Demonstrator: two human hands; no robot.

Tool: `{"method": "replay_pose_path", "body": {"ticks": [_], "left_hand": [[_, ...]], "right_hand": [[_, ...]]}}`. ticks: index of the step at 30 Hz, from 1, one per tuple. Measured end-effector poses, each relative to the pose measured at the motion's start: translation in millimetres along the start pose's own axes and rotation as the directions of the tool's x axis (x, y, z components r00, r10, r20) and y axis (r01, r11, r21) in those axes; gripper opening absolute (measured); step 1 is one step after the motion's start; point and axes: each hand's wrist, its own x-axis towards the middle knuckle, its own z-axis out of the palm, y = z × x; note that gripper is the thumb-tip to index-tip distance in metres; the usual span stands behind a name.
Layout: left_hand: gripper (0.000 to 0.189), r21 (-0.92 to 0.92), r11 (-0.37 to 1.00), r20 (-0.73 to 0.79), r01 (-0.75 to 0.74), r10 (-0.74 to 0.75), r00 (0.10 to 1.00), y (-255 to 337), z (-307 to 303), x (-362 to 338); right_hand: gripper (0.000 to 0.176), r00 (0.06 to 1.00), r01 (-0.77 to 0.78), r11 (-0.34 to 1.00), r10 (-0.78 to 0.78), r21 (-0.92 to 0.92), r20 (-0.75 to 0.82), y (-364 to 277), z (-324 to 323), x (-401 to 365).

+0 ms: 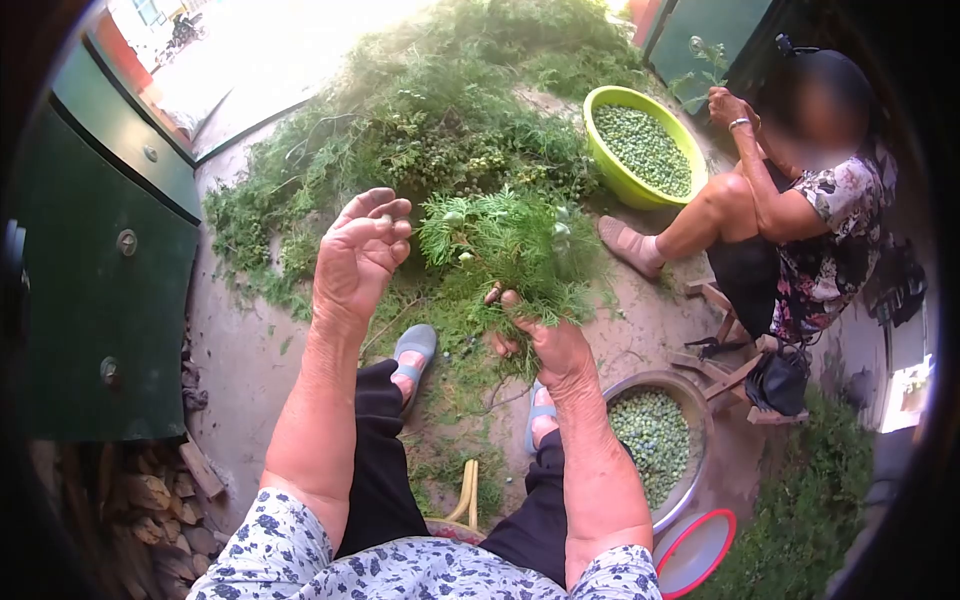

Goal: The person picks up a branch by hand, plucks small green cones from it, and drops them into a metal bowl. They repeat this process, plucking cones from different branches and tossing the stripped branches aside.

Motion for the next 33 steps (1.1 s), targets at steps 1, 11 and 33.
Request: {"method": "replay_pose_path", "body": {"ticks": [1,11,33], "left_hand": [[0.020,0.013,1.000,0.073,0.019,-0.020,0.997,-2.3,-4.6,2.9],[0.018,0.671,0.717,0.274,-0.188,-0.004,0.962,-11.9,0.8,-3.3],[0.020,0.460,0.878,0.129,0.136,-0.218,0.967,-25.3,6.5,-18.6]], "right_hand": [[0.029,1.000,-0.005,0.999,0.006,-0.033,0.022,2.1,-2.2,1.2],[0.027,0.998,-0.052,0.982,0.045,-0.180,-0.042,5.9,-0.8,0.5],[0.030,1.000,0.000,1.000,0.000,0.017,-0.004,-4.4,0.6,0.8]]}}
